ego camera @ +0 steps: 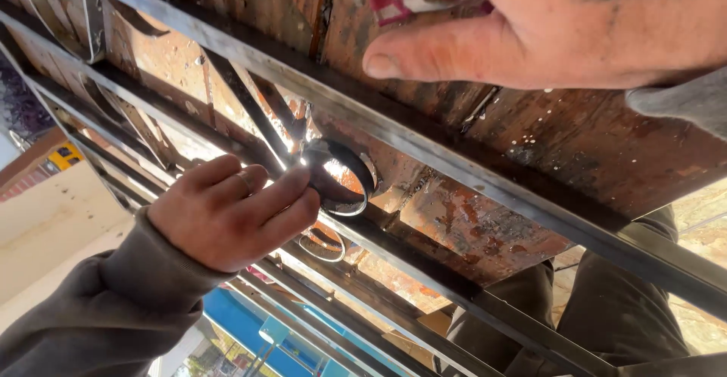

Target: Cleaning and inspecting a decorative metal gate component on a workbench using a rag and liquid.

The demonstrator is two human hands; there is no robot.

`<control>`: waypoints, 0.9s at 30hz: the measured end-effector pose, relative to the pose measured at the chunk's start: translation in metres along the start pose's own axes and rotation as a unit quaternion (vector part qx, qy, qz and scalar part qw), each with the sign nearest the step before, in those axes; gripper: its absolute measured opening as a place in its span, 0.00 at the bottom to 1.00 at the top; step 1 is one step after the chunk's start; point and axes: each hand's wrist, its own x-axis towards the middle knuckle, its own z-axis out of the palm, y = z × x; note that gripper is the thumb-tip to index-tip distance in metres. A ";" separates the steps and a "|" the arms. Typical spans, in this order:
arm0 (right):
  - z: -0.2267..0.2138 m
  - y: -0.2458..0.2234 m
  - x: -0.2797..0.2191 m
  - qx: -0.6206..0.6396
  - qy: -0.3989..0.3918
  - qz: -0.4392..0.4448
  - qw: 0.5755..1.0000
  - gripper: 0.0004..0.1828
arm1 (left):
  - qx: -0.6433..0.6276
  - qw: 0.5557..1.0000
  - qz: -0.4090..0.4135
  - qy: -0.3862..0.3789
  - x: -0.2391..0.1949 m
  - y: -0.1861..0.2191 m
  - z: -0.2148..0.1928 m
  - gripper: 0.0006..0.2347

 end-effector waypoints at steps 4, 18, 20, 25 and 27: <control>0.008 0.006 -0.006 -0.025 0.009 -0.030 0.999 0.26 | -0.025 0.999 -0.030 -0.025 -0.006 0.000 -0.005 0.08; 0.000 0.001 0.001 -0.049 0.001 -0.033 0.998 0.29 | 0.017 0.996 -0.081 -0.036 0.008 0.000 -0.019 0.05; -0.006 0.005 0.001 -0.074 0.016 -0.041 0.996 0.30 | 0.004 0.999 -0.047 -0.022 0.015 0.000 -0.019 0.04; 0.014 0.019 -0.009 -0.020 0.045 -0.072 0.996 0.30 | 0.006 0.996 -0.083 -0.042 0.009 0.005 -0.021 0.03; 0.006 0.027 -0.018 0.042 0.071 -0.028 0.996 0.29 | -0.001 1.000 0.011 -0.014 0.018 0.001 -0.010 0.04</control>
